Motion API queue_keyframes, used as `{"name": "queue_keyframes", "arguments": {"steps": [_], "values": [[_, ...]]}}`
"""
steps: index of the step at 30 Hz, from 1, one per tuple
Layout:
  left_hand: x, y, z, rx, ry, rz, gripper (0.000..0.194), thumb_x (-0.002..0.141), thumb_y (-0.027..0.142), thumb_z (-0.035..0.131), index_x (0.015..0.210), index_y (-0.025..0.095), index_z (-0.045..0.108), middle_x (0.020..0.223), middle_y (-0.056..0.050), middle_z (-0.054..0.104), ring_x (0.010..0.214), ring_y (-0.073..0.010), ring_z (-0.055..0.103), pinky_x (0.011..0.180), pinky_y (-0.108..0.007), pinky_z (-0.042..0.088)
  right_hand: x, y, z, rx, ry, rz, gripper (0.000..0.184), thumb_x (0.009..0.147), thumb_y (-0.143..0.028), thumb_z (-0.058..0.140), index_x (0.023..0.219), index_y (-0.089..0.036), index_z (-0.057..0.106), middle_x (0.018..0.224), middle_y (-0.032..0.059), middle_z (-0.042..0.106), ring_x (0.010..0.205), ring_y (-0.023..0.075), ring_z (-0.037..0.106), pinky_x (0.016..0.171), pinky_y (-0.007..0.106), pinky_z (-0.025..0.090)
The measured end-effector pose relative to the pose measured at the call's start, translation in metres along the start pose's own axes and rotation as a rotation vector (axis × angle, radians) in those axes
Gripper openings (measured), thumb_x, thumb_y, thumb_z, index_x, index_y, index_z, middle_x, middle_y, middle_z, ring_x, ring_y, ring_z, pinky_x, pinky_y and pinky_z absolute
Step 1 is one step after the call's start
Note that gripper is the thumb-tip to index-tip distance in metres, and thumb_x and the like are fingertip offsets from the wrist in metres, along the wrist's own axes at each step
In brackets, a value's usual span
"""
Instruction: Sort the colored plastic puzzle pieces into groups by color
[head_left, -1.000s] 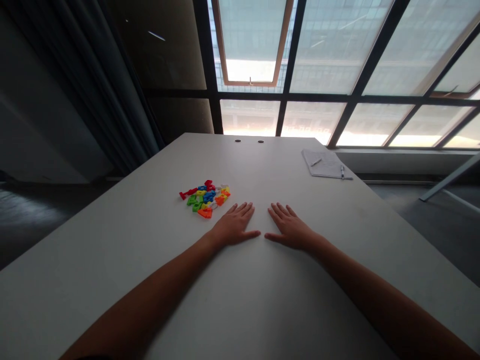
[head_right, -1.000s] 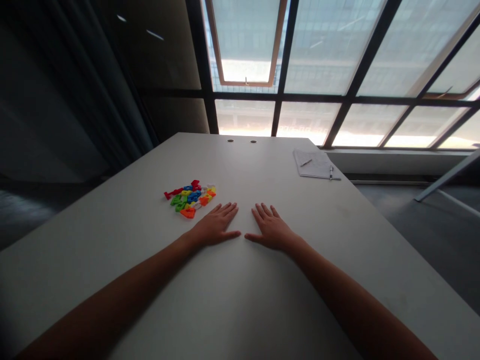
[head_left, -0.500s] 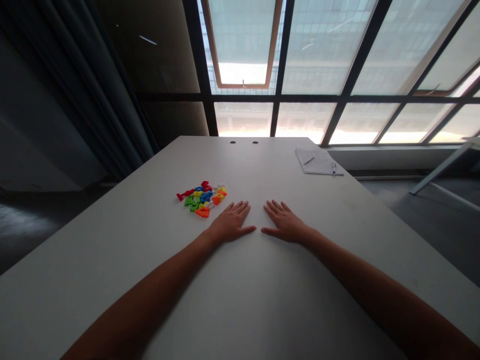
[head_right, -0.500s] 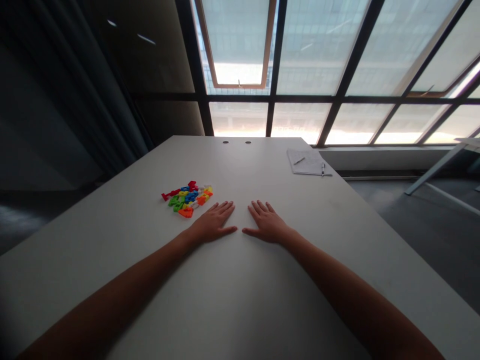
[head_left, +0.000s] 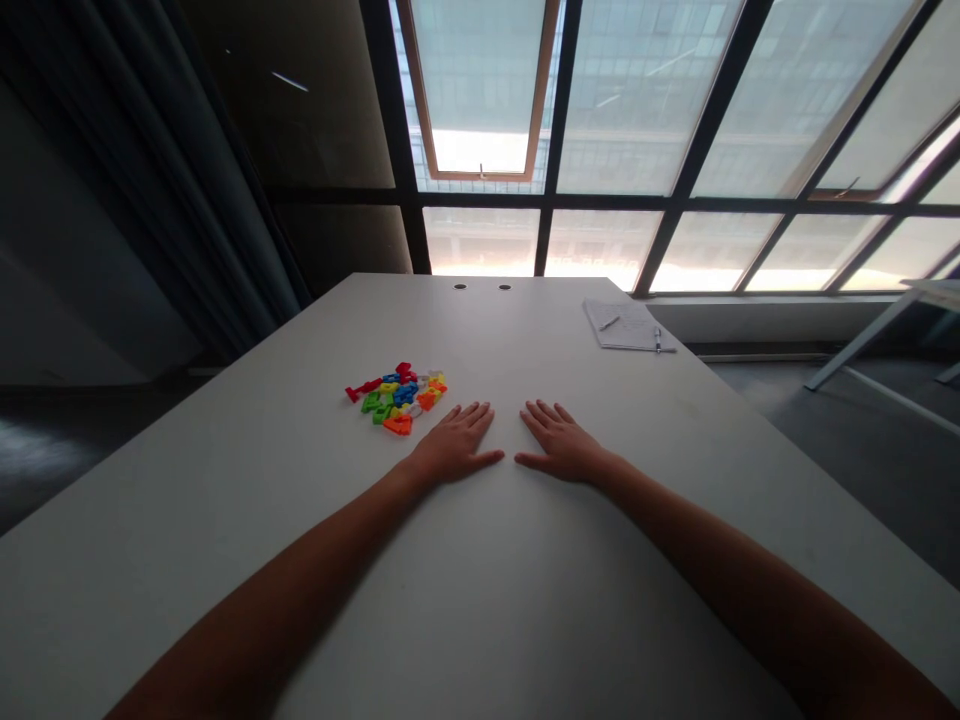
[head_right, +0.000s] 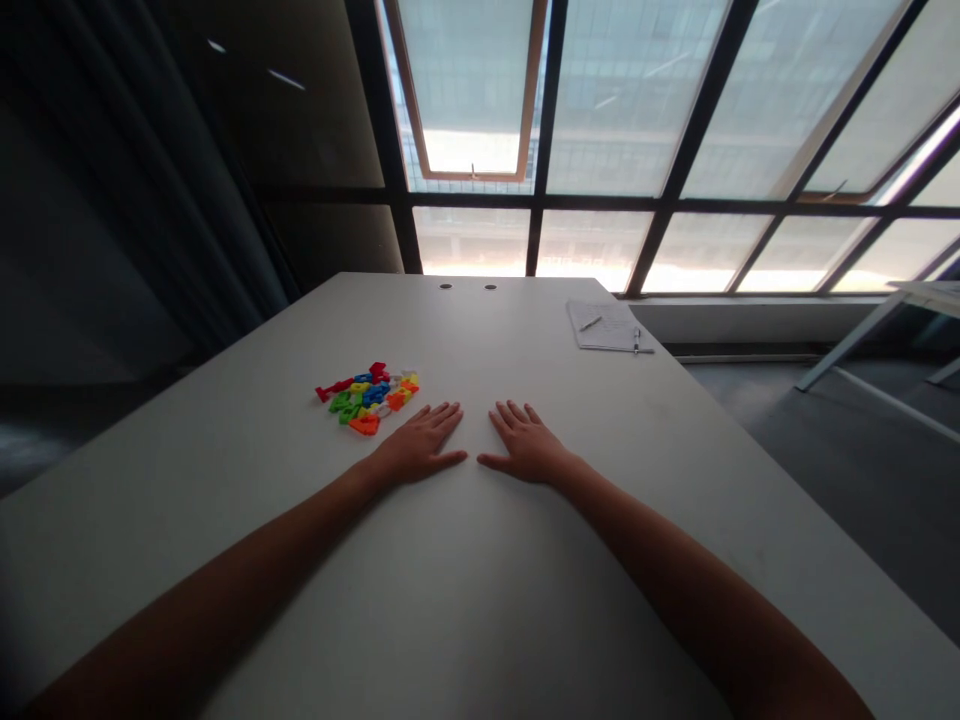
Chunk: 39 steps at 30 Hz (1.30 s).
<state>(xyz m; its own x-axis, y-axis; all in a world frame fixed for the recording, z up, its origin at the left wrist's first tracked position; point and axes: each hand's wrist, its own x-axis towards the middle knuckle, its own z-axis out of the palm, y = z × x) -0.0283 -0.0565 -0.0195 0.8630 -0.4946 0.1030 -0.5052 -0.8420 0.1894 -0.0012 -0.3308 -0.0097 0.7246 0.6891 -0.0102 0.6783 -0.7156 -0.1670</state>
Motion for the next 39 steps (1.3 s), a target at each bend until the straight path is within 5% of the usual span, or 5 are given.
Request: {"name": "queue_keyframes", "arguments": {"steps": [15, 21, 30, 35, 39], "values": [[0.000, -0.003, 0.002, 0.003, 0.026, 0.021, 0.092, 0.100, 0.079, 0.041, 0.168, 0.018, 0.038, 0.172, -0.016, 0.036, 0.161, -0.0313, 0.033, 0.132, -0.053, 0.026, -0.001, -0.001, -0.002, 0.016, -0.006, 0.007, 0.108, 0.097, -0.090, 0.027, 0.171, -0.011, 0.027, 0.176, 0.0187, 0.020, 0.166, 0.0353, 0.014, 0.134, 0.053, 0.011], [-0.001, 0.006, -0.005, 0.002, 0.057, 0.005, 0.080, 0.101, 0.070, 0.050, 0.162, 0.019, 0.049, 0.167, -0.015, 0.045, 0.157, -0.0327, 0.041, 0.131, -0.054, 0.030, -0.001, -0.002, -0.003, 0.010, 0.001, -0.001, 0.110, 0.096, -0.091, 0.026, 0.170, -0.009, 0.028, 0.176, 0.0196, 0.021, 0.165, 0.0359, 0.016, 0.134, 0.054, 0.012], [-0.002, -0.002, -0.020, 0.134, 0.296, -0.130, 0.054, 0.102, 0.055, 0.053, 0.150, 0.031, 0.063, 0.154, -0.009, 0.063, 0.156, -0.0395, 0.039, 0.130, -0.073, 0.011, -0.001, -0.001, -0.002, 0.014, 0.011, -0.005, 0.106, 0.097, -0.089, 0.028, 0.171, -0.012, 0.030, 0.176, 0.0185, 0.021, 0.165, 0.0359, 0.016, 0.134, 0.053, 0.013], [-0.003, -0.007, -0.017, 0.097, 0.291, -0.185, 0.057, 0.102, 0.052, 0.052, 0.151, 0.025, 0.061, 0.153, -0.011, 0.063, 0.151, -0.0379, 0.045, 0.125, -0.064, 0.036, -0.001, -0.001, -0.002, 0.008, 0.007, -0.008, 0.108, 0.097, -0.089, 0.027, 0.170, -0.009, 0.030, 0.176, 0.0194, 0.022, 0.165, 0.0364, 0.017, 0.135, 0.053, 0.012], [-0.005, 0.009, -0.014, -0.002, 0.283, -0.057, 0.051, 0.105, 0.044, 0.048, 0.149, 0.023, 0.063, 0.149, -0.008, 0.066, 0.149, -0.0306, 0.049, 0.122, -0.051, 0.046, -0.001, 0.000, -0.001, 0.011, 0.019, -0.007, 0.107, 0.097, -0.089, 0.028, 0.170, -0.011, 0.031, 0.175, 0.0198, 0.023, 0.165, 0.0371, 0.018, 0.134, 0.055, 0.013]]}}
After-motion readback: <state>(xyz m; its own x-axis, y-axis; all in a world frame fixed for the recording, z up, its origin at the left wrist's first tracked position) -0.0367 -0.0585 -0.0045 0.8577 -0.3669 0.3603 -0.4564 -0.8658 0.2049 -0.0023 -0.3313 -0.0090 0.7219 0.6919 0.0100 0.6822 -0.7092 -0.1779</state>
